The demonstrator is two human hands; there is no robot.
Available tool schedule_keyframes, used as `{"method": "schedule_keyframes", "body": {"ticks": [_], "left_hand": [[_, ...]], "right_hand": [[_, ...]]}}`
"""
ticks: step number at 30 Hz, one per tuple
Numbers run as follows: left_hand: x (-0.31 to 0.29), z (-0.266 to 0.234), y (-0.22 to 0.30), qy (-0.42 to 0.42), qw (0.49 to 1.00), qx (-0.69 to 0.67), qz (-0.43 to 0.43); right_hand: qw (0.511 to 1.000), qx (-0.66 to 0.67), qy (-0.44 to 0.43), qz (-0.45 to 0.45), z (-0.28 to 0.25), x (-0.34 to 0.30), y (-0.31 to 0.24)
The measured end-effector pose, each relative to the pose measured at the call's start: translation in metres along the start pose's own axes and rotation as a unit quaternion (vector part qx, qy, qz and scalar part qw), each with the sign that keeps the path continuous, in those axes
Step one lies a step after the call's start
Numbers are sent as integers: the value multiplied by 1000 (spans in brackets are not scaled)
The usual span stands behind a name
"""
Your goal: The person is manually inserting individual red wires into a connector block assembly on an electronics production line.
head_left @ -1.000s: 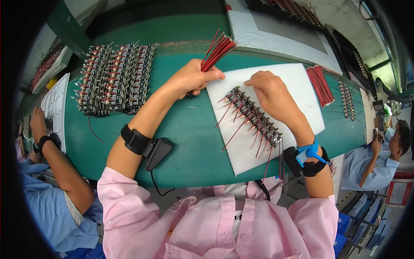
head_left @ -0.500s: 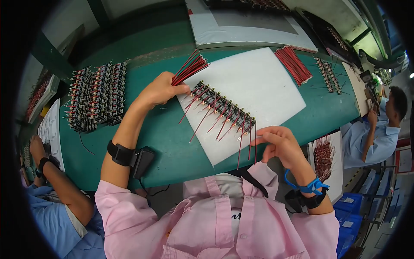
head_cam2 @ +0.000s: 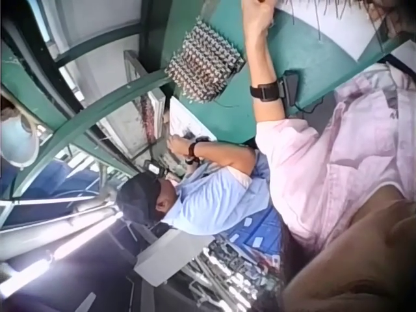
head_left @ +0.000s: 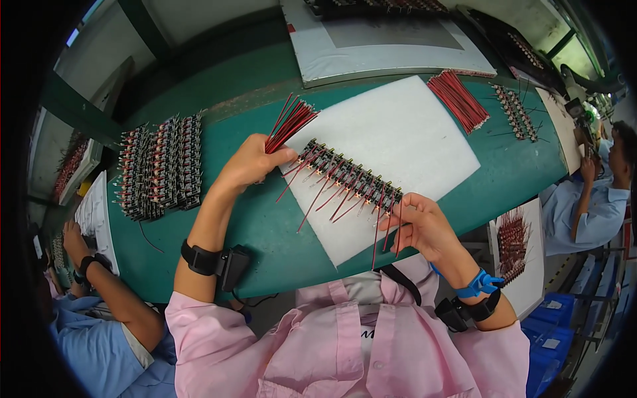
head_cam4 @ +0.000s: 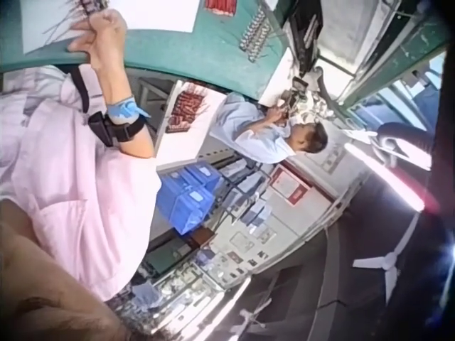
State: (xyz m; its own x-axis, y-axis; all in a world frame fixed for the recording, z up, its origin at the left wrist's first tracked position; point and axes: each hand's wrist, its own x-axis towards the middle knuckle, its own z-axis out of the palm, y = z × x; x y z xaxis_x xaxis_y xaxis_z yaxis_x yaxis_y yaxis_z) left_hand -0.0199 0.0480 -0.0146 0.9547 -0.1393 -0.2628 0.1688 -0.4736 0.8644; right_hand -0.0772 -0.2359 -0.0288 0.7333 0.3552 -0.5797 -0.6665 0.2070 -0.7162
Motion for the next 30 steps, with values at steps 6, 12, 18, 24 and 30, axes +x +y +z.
{"method": "schedule_keyframes", "body": {"ticks": [6,12,18,24,30], "left_hand": [[-2,-4,-3,-3,1000,-28,1],[-7,1,5,15,996,-89,-12],[-10,7,5,25,992,-126,-16],[-12,14,12,-18,980,-193,-32],[-15,15,15,-87,961,-256,-61]], "right_hand": [[998,36,-13,-52,0,6,4],[995,18,20,-91,-2,7,-4],[994,7,54,-95,-8,15,-10],[992,27,18,-125,-24,13,-13],[982,51,28,-180,-47,-20,-25]]}}
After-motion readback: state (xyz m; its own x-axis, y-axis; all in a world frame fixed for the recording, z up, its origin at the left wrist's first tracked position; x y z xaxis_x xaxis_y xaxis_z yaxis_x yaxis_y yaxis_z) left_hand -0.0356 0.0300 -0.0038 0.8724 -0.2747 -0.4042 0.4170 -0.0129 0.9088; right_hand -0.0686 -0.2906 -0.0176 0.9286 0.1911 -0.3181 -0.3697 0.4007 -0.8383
